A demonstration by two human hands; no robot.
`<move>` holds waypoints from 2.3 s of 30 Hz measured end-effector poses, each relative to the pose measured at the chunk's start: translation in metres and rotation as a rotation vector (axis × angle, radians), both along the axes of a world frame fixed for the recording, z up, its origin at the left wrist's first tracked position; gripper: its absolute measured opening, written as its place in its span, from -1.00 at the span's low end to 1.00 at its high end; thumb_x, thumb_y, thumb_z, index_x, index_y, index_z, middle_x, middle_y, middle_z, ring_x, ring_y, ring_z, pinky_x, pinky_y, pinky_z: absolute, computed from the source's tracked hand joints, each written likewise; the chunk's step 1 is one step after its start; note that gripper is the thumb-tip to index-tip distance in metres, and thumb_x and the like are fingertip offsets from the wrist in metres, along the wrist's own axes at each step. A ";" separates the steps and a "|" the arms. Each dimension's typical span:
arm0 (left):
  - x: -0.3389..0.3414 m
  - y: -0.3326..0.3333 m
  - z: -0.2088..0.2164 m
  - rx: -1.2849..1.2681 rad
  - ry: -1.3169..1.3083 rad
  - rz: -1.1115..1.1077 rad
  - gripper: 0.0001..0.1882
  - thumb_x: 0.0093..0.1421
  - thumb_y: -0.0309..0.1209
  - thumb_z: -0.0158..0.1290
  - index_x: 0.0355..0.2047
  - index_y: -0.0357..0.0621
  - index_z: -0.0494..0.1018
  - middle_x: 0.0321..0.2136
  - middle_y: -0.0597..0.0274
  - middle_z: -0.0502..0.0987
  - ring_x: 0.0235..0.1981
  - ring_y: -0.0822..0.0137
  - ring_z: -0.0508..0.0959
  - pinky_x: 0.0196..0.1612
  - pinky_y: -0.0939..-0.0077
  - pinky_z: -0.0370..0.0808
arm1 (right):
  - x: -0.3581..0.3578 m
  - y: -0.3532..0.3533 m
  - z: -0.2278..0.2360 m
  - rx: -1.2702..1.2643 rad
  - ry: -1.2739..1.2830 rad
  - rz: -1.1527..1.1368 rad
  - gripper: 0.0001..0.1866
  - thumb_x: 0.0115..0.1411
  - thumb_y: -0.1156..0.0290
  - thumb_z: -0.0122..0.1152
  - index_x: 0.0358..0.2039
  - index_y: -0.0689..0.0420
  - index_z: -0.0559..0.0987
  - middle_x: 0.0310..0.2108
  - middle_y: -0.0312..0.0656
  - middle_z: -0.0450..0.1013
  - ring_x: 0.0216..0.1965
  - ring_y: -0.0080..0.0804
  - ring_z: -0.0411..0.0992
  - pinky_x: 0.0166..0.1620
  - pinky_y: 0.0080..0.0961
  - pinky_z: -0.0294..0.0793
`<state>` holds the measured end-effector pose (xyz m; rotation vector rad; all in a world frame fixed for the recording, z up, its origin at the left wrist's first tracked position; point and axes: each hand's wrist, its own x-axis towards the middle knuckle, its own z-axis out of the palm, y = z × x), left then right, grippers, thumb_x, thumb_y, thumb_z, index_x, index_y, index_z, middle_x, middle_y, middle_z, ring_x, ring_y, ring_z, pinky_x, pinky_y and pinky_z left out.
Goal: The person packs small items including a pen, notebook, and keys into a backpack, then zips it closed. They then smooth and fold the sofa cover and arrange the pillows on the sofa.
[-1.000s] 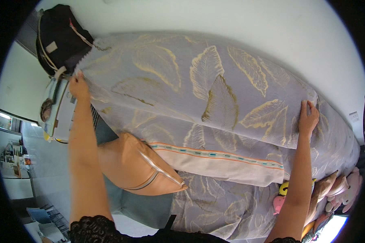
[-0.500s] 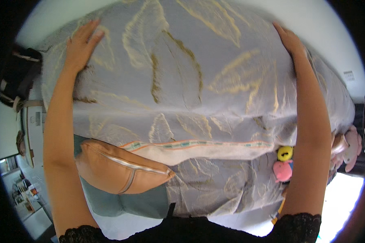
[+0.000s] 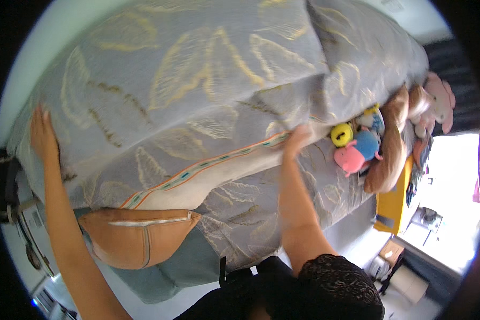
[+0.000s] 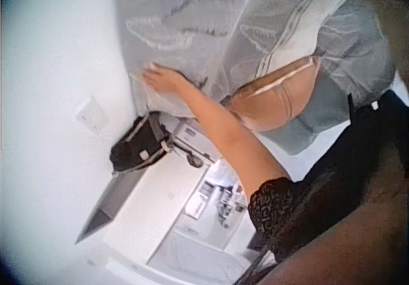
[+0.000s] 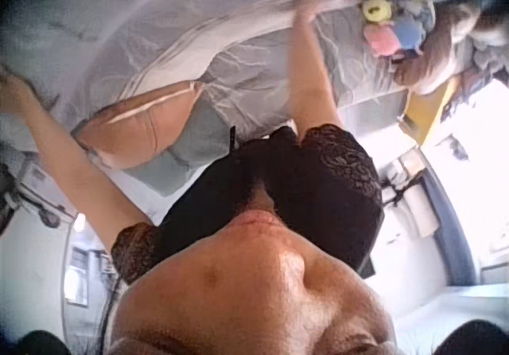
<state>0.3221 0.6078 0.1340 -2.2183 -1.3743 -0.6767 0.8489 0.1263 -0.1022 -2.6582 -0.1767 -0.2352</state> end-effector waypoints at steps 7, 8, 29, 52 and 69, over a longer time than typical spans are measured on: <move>-0.005 -0.115 -0.026 0.005 0.006 -0.100 -0.28 0.29 0.13 -0.43 0.30 -0.05 -0.10 0.31 0.10 -0.08 0.32 0.01 -0.09 0.25 -0.09 -0.16 | -0.176 -0.070 -0.077 0.497 1.603 0.055 -0.24 0.22 -0.19 -0.22 0.27 0.03 0.03 0.23 -0.11 0.08 0.20 -0.13 0.09 0.14 -0.06 0.15; -0.007 -0.111 -0.026 0.005 0.020 -0.104 -0.28 0.28 0.14 -0.43 0.30 -0.04 -0.10 0.31 0.11 -0.09 0.32 0.03 -0.11 0.25 -0.10 -0.18 | -0.160 -0.081 -0.091 0.689 1.528 -0.176 -0.23 0.20 -0.23 -0.23 0.25 0.04 0.07 0.22 -0.13 0.11 0.19 -0.14 0.11 0.14 -0.05 0.16; 0.015 -0.088 -0.043 0.081 0.255 0.304 -0.27 0.25 0.10 -0.29 0.28 -0.09 -0.02 0.29 0.11 0.00 0.32 0.15 -0.07 0.28 -0.06 -0.19 | -0.275 -0.015 -0.068 1.032 1.469 -0.651 -0.49 0.25 0.03 -0.07 0.04 0.15 0.32 -0.02 -0.08 0.31 -0.04 -0.21 0.32 -0.06 -0.26 0.32; -0.092 -0.466 0.044 -1.102 -0.242 -0.179 -0.54 0.05 -0.06 0.08 -0.34 -0.27 0.53 -0.37 -0.04 0.56 -0.25 0.02 0.53 -0.16 0.25 0.42 | -0.405 -0.223 0.143 0.092 0.967 1.079 -0.77 -0.10 0.42 0.29 -0.35 0.13 0.62 -0.48 -0.14 0.50 -0.43 -0.39 0.47 -0.37 -0.43 0.41; -0.253 -0.304 -0.284 -0.875 -1.605 0.610 -0.66 0.18 -0.26 0.02 -0.12 -0.25 0.44 -0.25 0.11 0.51 -0.33 0.25 0.50 -0.31 0.38 0.44 | -0.352 -0.144 0.097 0.319 -0.012 0.829 -0.65 0.10 0.54 0.05 -0.05 0.26 0.43 -0.04 0.02 0.36 0.05 -0.11 0.28 0.07 -0.25 0.27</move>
